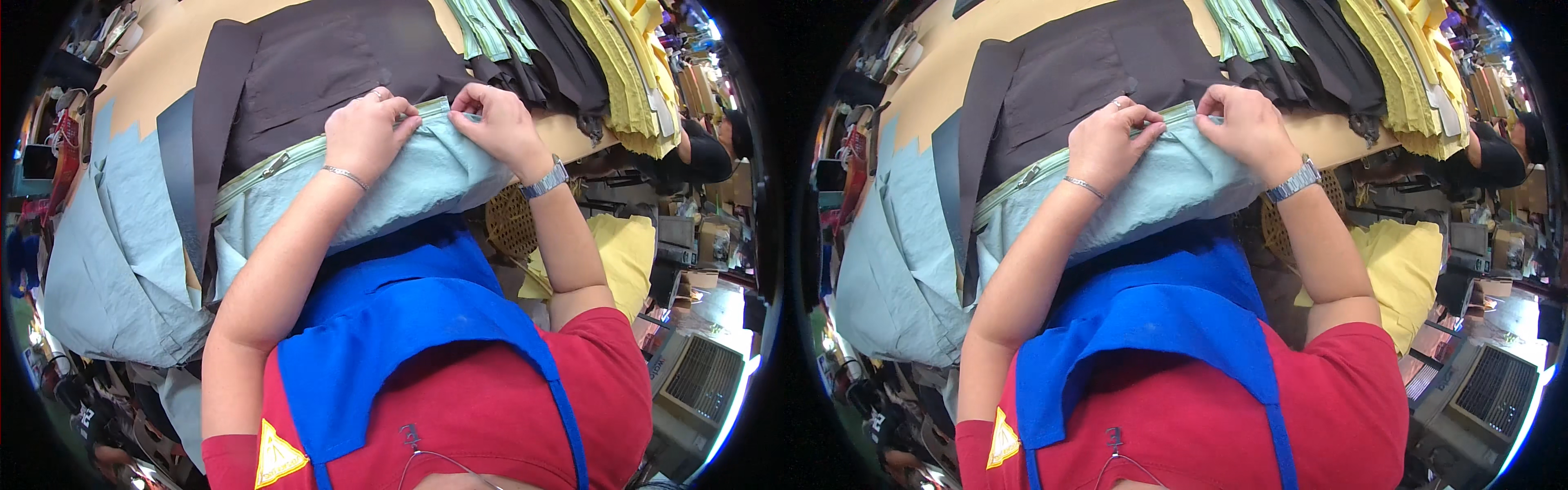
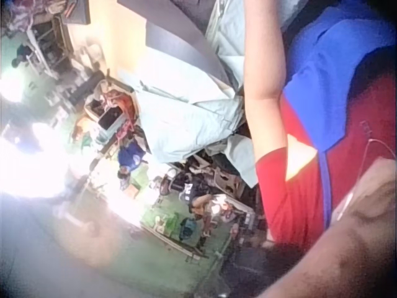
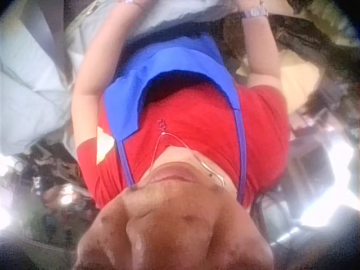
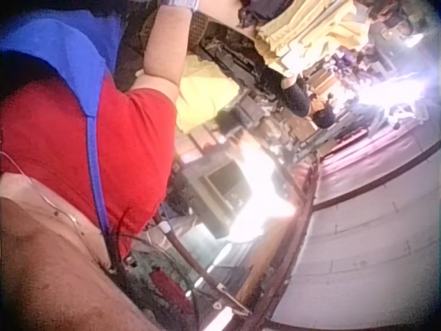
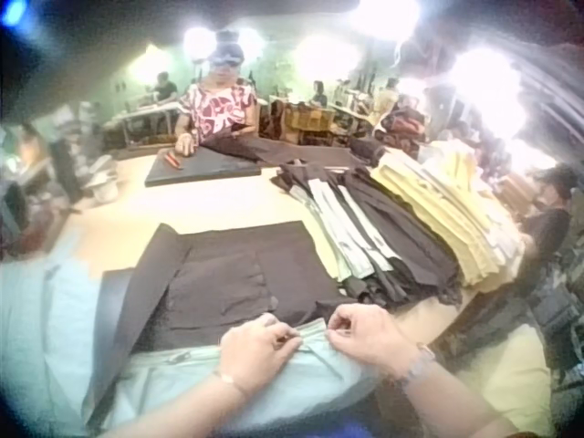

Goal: The person places a fabric piece with a zipper onto the work surface and repeatedly positions and aligns lining fabric panels along the zipper by hand.

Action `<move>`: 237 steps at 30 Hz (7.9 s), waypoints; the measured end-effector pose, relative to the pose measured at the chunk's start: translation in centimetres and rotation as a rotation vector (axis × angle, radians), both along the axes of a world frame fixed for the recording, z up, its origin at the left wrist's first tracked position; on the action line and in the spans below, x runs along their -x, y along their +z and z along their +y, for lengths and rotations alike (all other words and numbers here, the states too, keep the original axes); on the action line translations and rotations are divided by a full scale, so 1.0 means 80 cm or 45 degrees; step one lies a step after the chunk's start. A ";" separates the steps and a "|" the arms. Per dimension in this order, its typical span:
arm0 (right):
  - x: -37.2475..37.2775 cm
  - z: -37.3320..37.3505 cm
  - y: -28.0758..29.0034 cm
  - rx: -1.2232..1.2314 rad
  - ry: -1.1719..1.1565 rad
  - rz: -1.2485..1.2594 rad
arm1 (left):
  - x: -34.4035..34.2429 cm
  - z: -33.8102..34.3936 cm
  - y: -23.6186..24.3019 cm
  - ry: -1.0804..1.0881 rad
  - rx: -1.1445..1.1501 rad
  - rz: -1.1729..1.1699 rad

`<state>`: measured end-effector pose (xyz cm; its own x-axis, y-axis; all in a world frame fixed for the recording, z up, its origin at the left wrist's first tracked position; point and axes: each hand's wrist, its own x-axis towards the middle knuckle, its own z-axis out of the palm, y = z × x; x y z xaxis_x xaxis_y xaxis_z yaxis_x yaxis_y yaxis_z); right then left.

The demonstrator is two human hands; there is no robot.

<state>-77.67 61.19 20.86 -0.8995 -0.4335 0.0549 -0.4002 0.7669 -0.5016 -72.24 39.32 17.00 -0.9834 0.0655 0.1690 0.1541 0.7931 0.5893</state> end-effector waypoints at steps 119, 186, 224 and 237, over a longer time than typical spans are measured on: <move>-0.109 -0.170 -0.057 0.076 0.683 0.568 | -0.126 -0.211 0.082 0.200 0.327 -0.484; -0.111 -0.198 -0.047 0.042 0.759 0.511 | -0.125 -0.203 0.089 0.178 0.364 -0.467; -0.114 -0.207 -0.048 -0.042 0.752 0.576 | -0.134 -0.244 0.039 0.410 -0.217 -0.660; -0.111 -0.215 -0.040 -0.106 0.824 0.469 | -0.149 -0.248 0.049 0.456 -0.001 -0.590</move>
